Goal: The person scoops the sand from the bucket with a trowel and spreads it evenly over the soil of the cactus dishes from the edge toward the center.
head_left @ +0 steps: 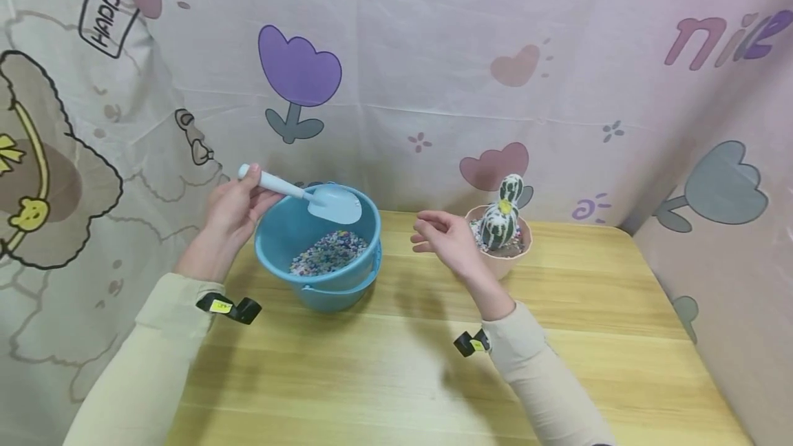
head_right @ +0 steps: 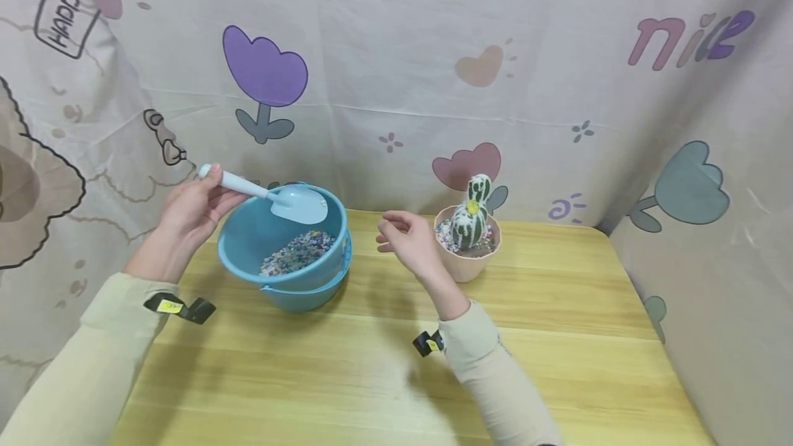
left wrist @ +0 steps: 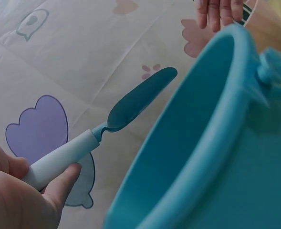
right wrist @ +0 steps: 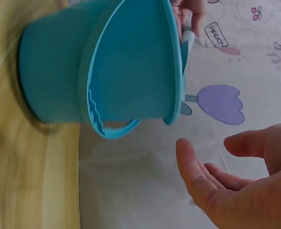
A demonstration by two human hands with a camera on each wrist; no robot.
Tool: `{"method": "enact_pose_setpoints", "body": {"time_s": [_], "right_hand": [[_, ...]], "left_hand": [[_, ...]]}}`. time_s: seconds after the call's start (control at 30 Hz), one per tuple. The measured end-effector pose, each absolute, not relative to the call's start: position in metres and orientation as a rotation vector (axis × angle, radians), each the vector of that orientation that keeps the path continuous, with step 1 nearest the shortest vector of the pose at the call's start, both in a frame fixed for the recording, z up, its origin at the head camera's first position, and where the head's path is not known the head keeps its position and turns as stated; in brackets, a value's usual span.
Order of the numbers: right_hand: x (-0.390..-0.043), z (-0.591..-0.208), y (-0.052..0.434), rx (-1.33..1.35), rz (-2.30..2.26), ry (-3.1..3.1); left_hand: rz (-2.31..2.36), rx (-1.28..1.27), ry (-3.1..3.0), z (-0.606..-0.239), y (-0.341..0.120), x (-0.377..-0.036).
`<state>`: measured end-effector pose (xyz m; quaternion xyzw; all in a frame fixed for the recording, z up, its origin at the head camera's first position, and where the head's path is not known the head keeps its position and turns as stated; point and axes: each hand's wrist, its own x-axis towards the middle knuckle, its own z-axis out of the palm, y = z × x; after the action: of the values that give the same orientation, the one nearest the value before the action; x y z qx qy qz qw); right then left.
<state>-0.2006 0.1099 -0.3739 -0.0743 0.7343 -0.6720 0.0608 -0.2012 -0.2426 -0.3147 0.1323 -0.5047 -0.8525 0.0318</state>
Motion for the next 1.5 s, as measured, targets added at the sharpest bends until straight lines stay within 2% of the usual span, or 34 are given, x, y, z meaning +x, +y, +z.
{"method": "enact_pose_setpoints", "body": {"time_s": [0.53,0.8,1.5], "right_hand": [[-0.21,-0.385,0.066,-0.264,-2.001,2.146],[-0.211,-0.382,0.056,-0.287,-1.951,2.171],[-0.209,-0.382,0.054,-0.344,-1.903,2.19]], "left_hand": [[-2.458,0.481,-1.776,-0.332,-0.255,-0.191],[-2.129,0.515,-2.13,-0.342,-0.238,-0.201],[-1.526,0.136,-2.565,-0.359,-0.212,-0.216]]}}
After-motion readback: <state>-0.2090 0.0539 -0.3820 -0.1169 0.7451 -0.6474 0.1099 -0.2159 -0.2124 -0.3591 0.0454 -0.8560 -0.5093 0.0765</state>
